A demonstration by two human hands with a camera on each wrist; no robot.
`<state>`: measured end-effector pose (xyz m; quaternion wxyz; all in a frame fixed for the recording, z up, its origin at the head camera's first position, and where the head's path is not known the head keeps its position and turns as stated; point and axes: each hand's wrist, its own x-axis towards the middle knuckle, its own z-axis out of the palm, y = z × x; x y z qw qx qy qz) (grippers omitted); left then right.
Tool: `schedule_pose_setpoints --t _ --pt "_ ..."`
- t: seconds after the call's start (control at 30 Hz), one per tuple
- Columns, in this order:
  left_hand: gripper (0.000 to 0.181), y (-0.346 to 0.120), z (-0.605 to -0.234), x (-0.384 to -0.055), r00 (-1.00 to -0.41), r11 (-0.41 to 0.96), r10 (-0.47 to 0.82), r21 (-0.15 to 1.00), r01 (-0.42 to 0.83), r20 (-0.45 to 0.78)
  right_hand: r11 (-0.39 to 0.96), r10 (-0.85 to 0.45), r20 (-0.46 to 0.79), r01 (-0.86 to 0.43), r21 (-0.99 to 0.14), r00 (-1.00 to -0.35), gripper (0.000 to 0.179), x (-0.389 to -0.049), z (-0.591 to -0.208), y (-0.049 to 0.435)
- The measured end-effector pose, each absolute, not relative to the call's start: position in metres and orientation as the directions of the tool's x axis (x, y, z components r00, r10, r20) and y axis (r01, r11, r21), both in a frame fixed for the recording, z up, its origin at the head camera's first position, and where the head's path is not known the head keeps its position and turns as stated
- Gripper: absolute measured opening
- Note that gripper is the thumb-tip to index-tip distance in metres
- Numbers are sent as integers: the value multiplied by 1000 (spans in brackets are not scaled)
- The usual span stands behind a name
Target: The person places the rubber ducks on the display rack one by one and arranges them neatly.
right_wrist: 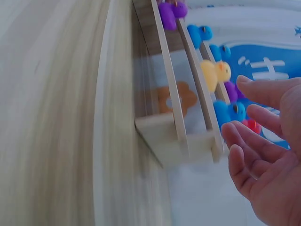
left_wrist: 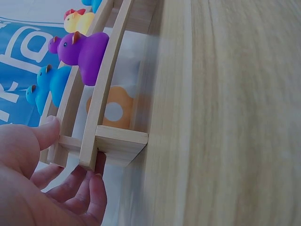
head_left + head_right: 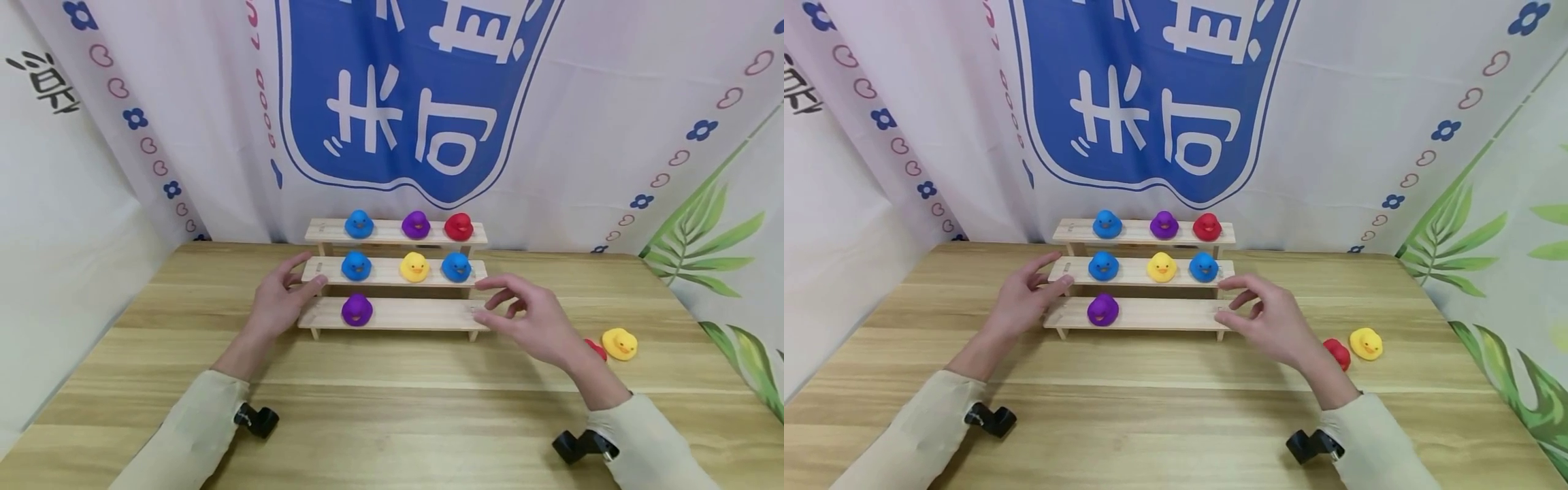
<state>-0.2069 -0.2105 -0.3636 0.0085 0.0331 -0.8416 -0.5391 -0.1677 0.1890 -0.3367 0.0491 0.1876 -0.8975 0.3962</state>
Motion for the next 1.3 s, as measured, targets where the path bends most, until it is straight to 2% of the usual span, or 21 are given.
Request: schedule_pose_setpoints --t 0.3,0.73,1.3 --pt "73 -210 -363 -207 -997 421 -73 904 -67 -40 656 -208 199 -288 -698 -958 42 -161 -338 220" --pt "74 -210 -361 -208 -996 424 -73 903 -73 -46 734 -169 220 -272 -623 -961 36 -153 -335 257" --pt "74 -210 -363 -207 -996 423 -73 903 -75 -49 711 -101 192 -206 -673 -976 34 -146 -339 294"
